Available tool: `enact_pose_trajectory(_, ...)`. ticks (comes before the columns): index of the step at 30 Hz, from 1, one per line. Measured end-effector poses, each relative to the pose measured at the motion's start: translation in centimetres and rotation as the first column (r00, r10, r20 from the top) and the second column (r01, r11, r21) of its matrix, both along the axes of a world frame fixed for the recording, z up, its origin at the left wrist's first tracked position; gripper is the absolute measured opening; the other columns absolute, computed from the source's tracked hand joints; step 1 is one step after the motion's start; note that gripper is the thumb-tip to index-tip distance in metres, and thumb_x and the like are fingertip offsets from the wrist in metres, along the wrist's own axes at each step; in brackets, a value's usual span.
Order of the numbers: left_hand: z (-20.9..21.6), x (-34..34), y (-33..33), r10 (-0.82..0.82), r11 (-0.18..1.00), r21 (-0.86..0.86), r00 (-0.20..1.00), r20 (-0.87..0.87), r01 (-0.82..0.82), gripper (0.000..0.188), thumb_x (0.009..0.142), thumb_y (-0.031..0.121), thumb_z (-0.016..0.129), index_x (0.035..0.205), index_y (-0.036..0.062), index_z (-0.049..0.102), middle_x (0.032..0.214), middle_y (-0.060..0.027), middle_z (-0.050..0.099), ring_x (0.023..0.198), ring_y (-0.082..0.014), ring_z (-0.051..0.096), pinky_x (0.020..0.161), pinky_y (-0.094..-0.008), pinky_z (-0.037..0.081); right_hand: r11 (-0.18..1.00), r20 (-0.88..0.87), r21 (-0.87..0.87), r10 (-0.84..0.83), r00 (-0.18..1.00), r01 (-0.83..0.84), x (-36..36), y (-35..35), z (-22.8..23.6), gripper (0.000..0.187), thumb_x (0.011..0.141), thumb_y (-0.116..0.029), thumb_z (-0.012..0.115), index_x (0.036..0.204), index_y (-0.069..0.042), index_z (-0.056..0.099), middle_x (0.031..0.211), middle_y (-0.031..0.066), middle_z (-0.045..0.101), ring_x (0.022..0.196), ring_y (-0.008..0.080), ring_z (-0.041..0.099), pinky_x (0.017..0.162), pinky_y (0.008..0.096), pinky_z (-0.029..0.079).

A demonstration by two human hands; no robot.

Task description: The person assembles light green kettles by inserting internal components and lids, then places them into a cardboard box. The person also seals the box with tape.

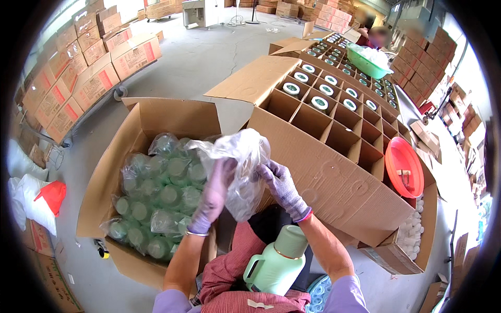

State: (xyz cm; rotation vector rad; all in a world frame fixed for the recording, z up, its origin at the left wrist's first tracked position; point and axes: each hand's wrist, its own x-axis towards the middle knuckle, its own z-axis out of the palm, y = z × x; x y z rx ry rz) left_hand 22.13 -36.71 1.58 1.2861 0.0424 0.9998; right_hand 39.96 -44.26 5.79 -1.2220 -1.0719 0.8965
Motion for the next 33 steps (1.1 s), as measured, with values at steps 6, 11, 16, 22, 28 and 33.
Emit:
enact_pose_trajectory(6, -4.4, 2.6, -1.0, -0.046, 0.899, -0.435, 0.978, -0.201, -0.048, 0.052, 0.087, 0.006, 0.069, 0.134, -0.0039, 0.049, 0.115, -0.0111, 0.063, 0.1, -0.0201, 0.064, 0.09, -0.0322, 0.052, 0.998, -0.368, -0.009, -0.055, 0.928, 0.056, 2.2, -3.4, -1.6, 0.02, 0.093, -0.021, 0.067, 0.081, -0.009, 0.057, 0.076, -0.0079, 0.053, 0.07, 0.0035, 0.047, 0.065, 0.0197, 0.04)
enact_pose_trajectory(11, -5.4, 1.3, 0.8, 0.152, 0.788, -0.574, 0.973, -0.172, -0.224, 0.022, 0.096, 0.016, 0.057, 0.111, 0.0013, 0.066, 0.099, -0.0057, 0.07, 0.088, -0.0132, 0.067, 0.078, -0.0275, 0.055, 0.981, 0.339, -0.057, -0.158, 0.927, 0.188, 6.0, -7.4, -2.2, 0.023, 0.082, -0.016, 0.075, 0.08, -0.007, 0.054, 0.067, -0.0022, 0.05, 0.063, 0.01, 0.047, 0.06, 0.0262, 0.043)
enact_pose_trajectory(16, -7.7, -0.5, -1.5, 0.107, 0.933, -0.332, 0.988, -0.114, -0.139, 0.027, 0.095, 0.022, 0.056, 0.112, 0.0028, 0.063, 0.114, -0.01, 0.067, 0.106, -0.0201, 0.063, 0.088, -0.0316, 0.053, 0.91, 0.868, -0.011, -0.197, 0.456, 0.415, 5.5, -7.6, -7.4, 0.017, 0.08, -0.004, 0.059, 0.097, -0.005, 0.057, 0.098, 0.0175, 0.063, 0.089, 0.0387, 0.061, 0.077, 0.0428, 0.051)
enact_pose_trajectory(22, -3.7, -4.3, -7.1, -0.209, 0.949, -0.313, 0.655, -0.726, -0.044, 0.034, 0.095, 0.035, 0.063, 0.101, 0.002, 0.07, 0.081, 0.0082, 0.056, 0.075, -0.0034, 0.047, 0.066, -0.0218, 0.042, 0.752, 0.581, -0.032, -0.522, 0.624, 0.659, 3.7, -16.2, -9.4, 0.018, 0.086, -0.005, 0.056, 0.103, 0.001, 0.059, 0.106, 0.0194, 0.061, 0.097, 0.0363, 0.06, 0.085, 0.0396, 0.049)
enact_pose_trajectory(28, -5.6, -10.2, -12.6, -0.523, 0.82, -0.513, 0.696, -0.492, 0.253, 0.029, 0.094, 0.02, 0.062, 0.113, -0.0012, 0.067, 0.106, -0.0091, 0.066, 0.102, -0.0154, 0.059, 0.092, -0.0292, 0.045, 0.93, 0.787, 0.13, -0.308, 0.534, 0.344, -5.4, -28.0, -8.8, 0.033, 0.063, -0.007, 0.061, 0.096, -0.004, 0.062, 0.1, 0.0153, 0.057, 0.099, 0.0392, 0.055, 0.092, 0.0541, 0.043)
enact_pose_trajectory(33, -4.5, -16.3, -13.6, -0.697, 0.65, -0.517, 0.167, -0.697, 0.557, 0.031, 0.093, 0.02, 0.064, 0.116, -0.0012, 0.065, 0.106, -0.0094, 0.068, 0.1, -0.017, 0.062, 0.092, -0.0314, 0.048, 0.988, 0.802, -0.148, 0.139, 0.582, -0.032, -8.4, -35.3, -12.3, 0.018, 0.079, -0.023, 0.057, 0.092, -0.015, 0.067, 0.089, 0.0063, 0.058, 0.09, 0.028, 0.059, 0.085, 0.0459, 0.045)
